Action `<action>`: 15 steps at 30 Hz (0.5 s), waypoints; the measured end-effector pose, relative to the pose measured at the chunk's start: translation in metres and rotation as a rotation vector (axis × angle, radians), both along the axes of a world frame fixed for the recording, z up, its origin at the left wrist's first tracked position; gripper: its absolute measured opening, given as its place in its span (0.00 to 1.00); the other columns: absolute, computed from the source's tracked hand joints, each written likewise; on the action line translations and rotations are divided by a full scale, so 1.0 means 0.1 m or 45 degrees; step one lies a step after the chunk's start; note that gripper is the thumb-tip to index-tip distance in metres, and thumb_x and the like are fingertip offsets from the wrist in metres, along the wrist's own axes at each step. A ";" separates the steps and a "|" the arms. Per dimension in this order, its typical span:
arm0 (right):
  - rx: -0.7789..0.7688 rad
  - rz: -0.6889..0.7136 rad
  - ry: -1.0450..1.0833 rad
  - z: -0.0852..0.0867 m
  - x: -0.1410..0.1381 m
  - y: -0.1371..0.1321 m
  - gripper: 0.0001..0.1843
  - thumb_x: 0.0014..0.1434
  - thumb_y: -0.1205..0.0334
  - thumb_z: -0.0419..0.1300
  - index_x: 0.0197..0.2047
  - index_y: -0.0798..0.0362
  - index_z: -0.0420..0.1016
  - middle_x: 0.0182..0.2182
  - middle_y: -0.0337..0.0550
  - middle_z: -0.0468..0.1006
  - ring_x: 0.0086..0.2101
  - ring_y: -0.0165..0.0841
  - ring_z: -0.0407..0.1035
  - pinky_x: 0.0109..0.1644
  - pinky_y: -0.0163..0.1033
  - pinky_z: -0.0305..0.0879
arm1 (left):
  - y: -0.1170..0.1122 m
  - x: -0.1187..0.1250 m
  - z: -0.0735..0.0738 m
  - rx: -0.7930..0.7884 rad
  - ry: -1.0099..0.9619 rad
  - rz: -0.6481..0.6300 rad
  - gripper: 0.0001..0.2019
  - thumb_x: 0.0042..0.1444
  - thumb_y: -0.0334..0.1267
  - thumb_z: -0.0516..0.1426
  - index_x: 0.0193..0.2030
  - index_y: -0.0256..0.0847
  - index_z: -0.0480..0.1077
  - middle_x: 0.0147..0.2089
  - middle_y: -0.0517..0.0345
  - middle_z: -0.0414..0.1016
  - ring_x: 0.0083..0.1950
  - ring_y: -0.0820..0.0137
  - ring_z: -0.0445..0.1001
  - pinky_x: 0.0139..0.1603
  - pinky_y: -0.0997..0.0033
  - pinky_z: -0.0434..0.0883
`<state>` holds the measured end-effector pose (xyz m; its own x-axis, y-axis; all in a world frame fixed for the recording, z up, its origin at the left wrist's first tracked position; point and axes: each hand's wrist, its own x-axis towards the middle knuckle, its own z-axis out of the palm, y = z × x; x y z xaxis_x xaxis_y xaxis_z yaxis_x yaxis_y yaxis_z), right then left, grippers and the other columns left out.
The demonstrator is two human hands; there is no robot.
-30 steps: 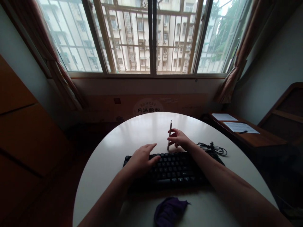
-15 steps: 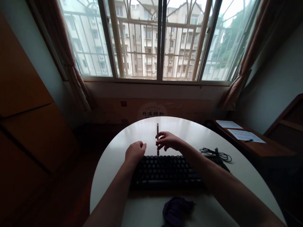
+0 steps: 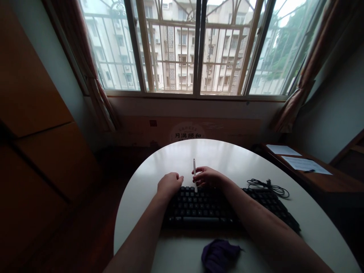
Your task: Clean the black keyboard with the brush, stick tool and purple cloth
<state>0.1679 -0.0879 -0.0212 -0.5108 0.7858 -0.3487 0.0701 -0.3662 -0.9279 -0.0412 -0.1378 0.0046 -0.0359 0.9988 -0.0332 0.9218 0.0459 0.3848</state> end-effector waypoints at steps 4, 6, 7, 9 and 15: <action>0.032 -0.017 -0.058 -0.01 -0.02 0.00 0.26 0.44 0.65 0.74 0.45 0.57 0.70 0.33 0.48 0.79 0.26 0.29 0.72 0.20 0.25 0.57 | 0.00 0.00 -0.01 0.006 0.003 0.002 0.17 0.61 0.50 0.51 0.30 0.43 0.74 0.37 0.51 0.81 0.38 0.59 0.77 0.34 0.66 0.66; 0.048 -0.025 -0.086 -0.01 -0.02 0.00 0.25 0.44 0.65 0.74 0.44 0.57 0.70 0.32 0.48 0.79 0.25 0.29 0.71 0.19 0.25 0.56 | 0.00 0.00 -0.02 0.009 0.005 0.007 0.17 0.61 0.50 0.51 0.30 0.43 0.73 0.37 0.50 0.81 0.39 0.59 0.77 0.34 0.66 0.66; 0.059 -0.034 -0.097 0.00 -0.03 0.00 0.24 0.44 0.66 0.73 0.44 0.57 0.70 0.31 0.48 0.79 0.25 0.29 0.71 0.19 0.25 0.55 | 0.00 0.00 -0.01 0.010 0.007 0.009 0.17 0.61 0.50 0.51 0.30 0.43 0.73 0.37 0.50 0.81 0.39 0.59 0.77 0.34 0.66 0.66; 0.087 -0.074 -0.115 0.00 -0.04 0.00 0.23 0.44 0.66 0.73 0.43 0.57 0.70 0.31 0.47 0.79 0.24 0.28 0.70 0.18 0.25 0.54 | -0.01 0.00 0.00 0.010 0.009 0.010 0.17 0.61 0.50 0.51 0.30 0.43 0.73 0.37 0.50 0.81 0.39 0.59 0.77 0.33 0.66 0.65; 0.195 -0.264 -0.103 0.00 -0.04 0.03 0.23 0.46 0.66 0.72 0.44 0.56 0.69 0.31 0.45 0.79 0.25 0.27 0.67 0.19 0.25 0.51 | -0.01 -0.01 0.00 0.008 0.009 0.009 0.18 0.61 0.50 0.50 0.28 0.43 0.72 0.35 0.51 0.80 0.38 0.60 0.76 0.32 0.66 0.64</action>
<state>0.1640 -0.0846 -0.0216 -0.3084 0.9176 -0.2509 0.0845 -0.2363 -0.9680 -0.0419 -0.1387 0.0047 -0.0430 0.9987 -0.0268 0.9242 0.0500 0.3786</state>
